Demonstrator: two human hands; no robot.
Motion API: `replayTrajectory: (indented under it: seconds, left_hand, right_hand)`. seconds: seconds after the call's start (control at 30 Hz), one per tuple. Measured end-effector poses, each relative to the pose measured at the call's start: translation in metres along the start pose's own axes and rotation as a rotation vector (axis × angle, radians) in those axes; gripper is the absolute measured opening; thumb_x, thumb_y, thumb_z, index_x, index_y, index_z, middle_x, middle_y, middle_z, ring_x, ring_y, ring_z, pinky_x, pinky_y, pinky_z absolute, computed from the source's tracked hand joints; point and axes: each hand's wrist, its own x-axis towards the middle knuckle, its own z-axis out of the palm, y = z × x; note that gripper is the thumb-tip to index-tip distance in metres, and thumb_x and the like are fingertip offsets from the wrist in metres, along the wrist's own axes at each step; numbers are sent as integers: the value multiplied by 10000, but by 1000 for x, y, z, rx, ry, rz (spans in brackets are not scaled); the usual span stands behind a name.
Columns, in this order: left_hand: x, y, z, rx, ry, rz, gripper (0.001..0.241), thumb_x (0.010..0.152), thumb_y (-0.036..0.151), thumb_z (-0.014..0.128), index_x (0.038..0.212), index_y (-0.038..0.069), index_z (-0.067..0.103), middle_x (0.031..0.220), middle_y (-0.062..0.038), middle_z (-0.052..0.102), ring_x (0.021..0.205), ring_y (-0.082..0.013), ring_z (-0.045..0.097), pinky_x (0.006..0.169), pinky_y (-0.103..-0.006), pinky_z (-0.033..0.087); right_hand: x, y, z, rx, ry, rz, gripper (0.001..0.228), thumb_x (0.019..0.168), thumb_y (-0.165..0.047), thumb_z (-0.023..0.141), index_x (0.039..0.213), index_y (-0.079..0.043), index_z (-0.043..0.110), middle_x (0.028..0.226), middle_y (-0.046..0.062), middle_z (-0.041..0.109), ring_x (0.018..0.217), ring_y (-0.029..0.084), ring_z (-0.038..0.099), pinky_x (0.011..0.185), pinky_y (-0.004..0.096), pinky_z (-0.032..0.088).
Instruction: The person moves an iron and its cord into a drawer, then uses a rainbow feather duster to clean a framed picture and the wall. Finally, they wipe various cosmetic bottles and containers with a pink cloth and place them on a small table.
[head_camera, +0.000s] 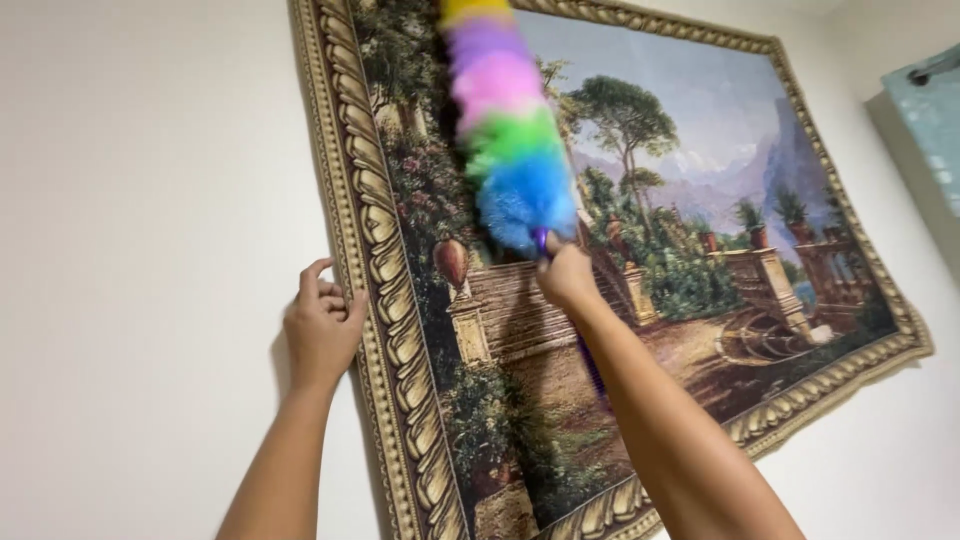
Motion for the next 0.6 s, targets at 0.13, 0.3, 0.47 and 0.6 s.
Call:
replayTrajectory:
  seconds: [0.13, 0.3, 0.47, 0.6]
  left_hand:
    - [-23, -3, 15, -27, 57, -72, 459, 911, 183, 771, 1331, 141, 592, 1003, -103, 736, 800, -163, 730, 668, -274, 625]
    - [-63, 4, 14, 191, 67, -4, 352, 950, 218, 730, 1291, 199, 644, 1215, -122, 733, 859, -188, 713, 547, -219, 581]
    - [-109, 19, 0, 212, -90, -251, 436, 949, 286, 675, 1370, 241, 576, 1287, -86, 709, 637, -152, 711, 451, -241, 526]
    - [-146, -16, 17, 204, 114, 174, 553, 927, 313, 703, 1444, 175, 562, 1262, -165, 694, 841, -126, 675, 561, -138, 546]
  right_hand:
    - [-71, -38, -30, 703, -294, 185, 272, 1079, -54, 528, 1337, -12, 604, 1046, 225, 671, 738, 174, 603, 676, 403, 545]
    - [-123, -43, -31, 613, 57, 680, 450, 1014, -127, 480, 1463, -149, 461, 957, 142, 722, 628, 242, 584, 584, 466, 509]
    - [-103, 1, -26, 548, 304, 920, 315, 943, -133, 540, 1205, -1, 656, 958, 212, 725, 789, 334, 702, 724, 485, 548]
    - [-88, 6, 5, 1465, 517, 976, 222, 898, -14, 424, 1088, 93, 462, 912, 232, 652, 748, 396, 716, 648, 559, 584]
